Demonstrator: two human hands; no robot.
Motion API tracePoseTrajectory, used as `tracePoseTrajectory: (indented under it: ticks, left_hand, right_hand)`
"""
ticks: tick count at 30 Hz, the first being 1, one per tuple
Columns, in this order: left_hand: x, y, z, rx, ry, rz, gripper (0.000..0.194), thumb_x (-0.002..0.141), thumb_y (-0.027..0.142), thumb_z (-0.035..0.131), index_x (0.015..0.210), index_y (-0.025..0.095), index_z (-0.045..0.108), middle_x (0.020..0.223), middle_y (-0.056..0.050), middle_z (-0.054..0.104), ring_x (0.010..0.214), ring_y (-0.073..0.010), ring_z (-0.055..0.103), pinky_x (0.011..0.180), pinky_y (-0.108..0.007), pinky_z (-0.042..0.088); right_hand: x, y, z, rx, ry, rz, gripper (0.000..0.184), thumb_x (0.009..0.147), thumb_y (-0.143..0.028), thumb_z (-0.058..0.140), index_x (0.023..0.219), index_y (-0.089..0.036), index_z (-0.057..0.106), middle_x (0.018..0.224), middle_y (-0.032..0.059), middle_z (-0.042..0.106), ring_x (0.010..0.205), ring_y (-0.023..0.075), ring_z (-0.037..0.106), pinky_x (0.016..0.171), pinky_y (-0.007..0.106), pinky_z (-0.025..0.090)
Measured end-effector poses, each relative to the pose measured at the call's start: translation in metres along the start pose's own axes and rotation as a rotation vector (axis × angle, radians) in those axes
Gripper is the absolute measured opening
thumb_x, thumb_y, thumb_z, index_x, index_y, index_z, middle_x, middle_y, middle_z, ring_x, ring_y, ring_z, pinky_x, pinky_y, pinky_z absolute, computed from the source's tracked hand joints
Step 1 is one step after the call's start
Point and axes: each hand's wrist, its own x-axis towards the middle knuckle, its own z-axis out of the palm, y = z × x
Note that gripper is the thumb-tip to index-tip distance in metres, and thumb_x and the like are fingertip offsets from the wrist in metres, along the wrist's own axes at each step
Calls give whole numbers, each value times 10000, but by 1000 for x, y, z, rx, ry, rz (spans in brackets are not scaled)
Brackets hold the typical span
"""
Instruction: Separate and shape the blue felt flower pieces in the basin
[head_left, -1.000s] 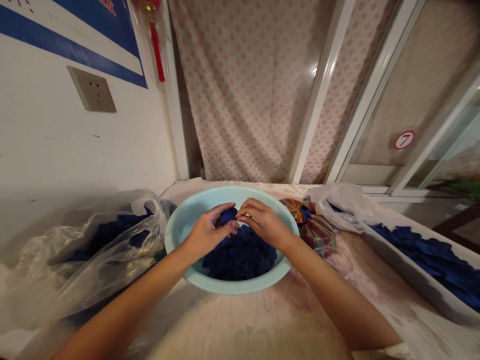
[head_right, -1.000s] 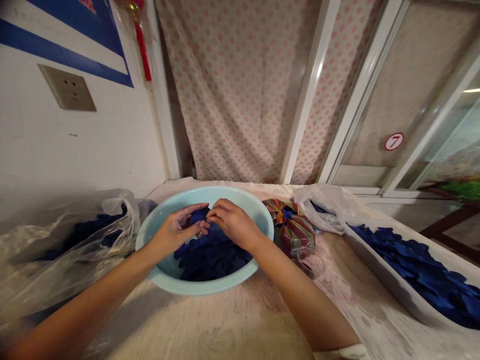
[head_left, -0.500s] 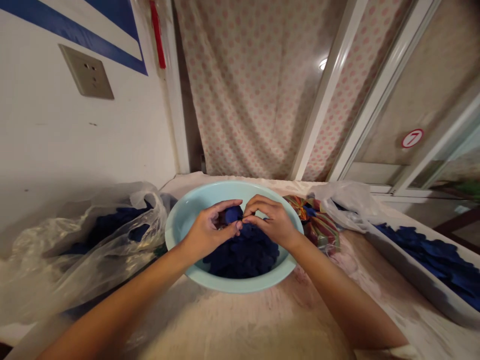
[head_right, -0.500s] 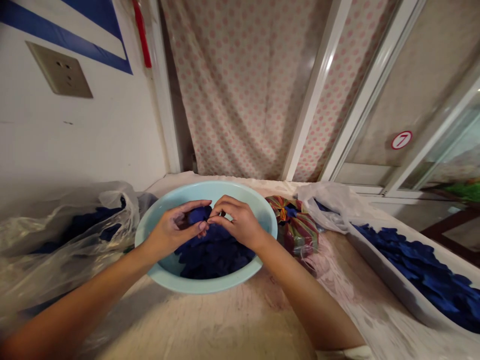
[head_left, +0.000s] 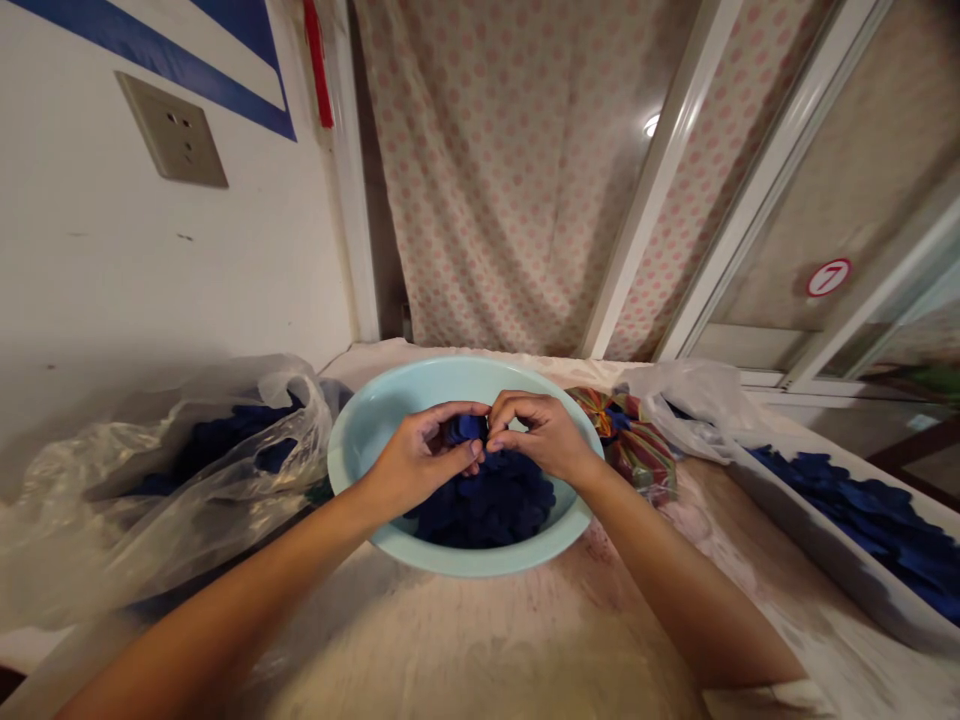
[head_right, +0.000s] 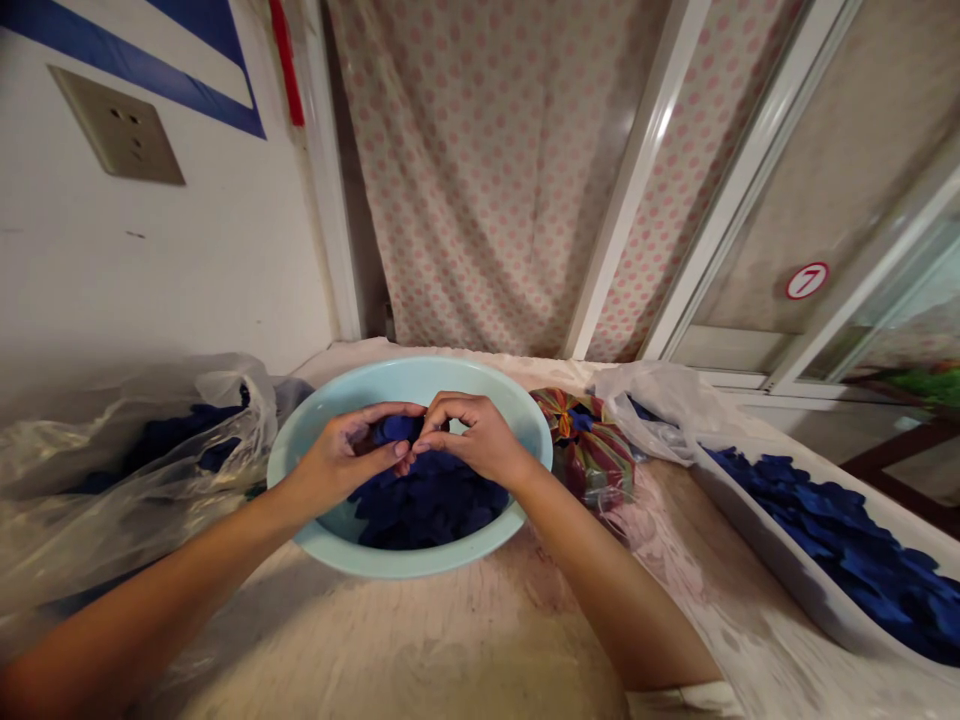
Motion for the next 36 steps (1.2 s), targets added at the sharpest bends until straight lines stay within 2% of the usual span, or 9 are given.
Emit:
tracePoseTrajectory:
  ticks: [7, 11, 17, 21, 27, 36]
  left_hand:
    - [0, 3, 0, -23, 54, -57, 364, 666, 267, 684, 983, 106, 606, 625, 15, 617, 528, -101, 579, 549, -234, 510]
    - [1, 3, 0, -12, 75, -82, 370, 655, 277, 693, 967, 94, 619, 606, 9, 626, 513, -108, 589, 551, -244, 519]
    - [3, 4, -1, -24, 50, -106, 267, 663, 248, 687, 884, 107, 638, 631, 7, 644, 523, -98, 601, 553, -217, 522]
    - [3, 4, -1, -47, 10, -125, 196, 672, 215, 679, 841, 124, 643, 672, 10, 654, 562, -93, 611, 591, -211, 528]
    - [4, 0, -1, -91, 1, -152, 301, 660, 168, 687, 955, 141, 634, 774, 12, 674, 584, -86, 627, 630, -224, 537]
    - [4, 1, 0, -97, 67, -231, 328, 603, 151, 719, 924, 124, 656, 792, -8, 692, 605, -116, 648, 686, -301, 557]
  right_hand:
    - [-1, 3, 2, 88, -7, 78, 213, 686, -317, 713, 608, -172, 578, 634, -17, 565, 609, 105, 520, 623, 255, 406]
    - [-3, 4, 2, 110, -30, 118, 234, 722, -332, 681, 621, -170, 545, 641, -24, 547, 613, 98, 496, 624, 246, 384]
    - [-4, 0, 2, 57, -83, 160, 248, 872, -383, 473, 718, -191, 444, 647, -36, 448, 605, 94, 424, 585, 231, 340]
    - [-5, -4, 1, -12, -113, 183, 269, 916, -416, 348, 755, -205, 392, 673, -31, 390, 618, 106, 386, 595, 240, 336]
    - [-5, -4, 0, -69, -119, 188, 325, 917, -466, 288, 743, -210, 383, 670, -27, 362, 626, 119, 359, 616, 253, 336]
    - [-3, -2, -1, -94, -160, 213, 386, 905, -513, 265, 680, -210, 347, 663, -22, 334, 632, 124, 344, 611, 261, 323]
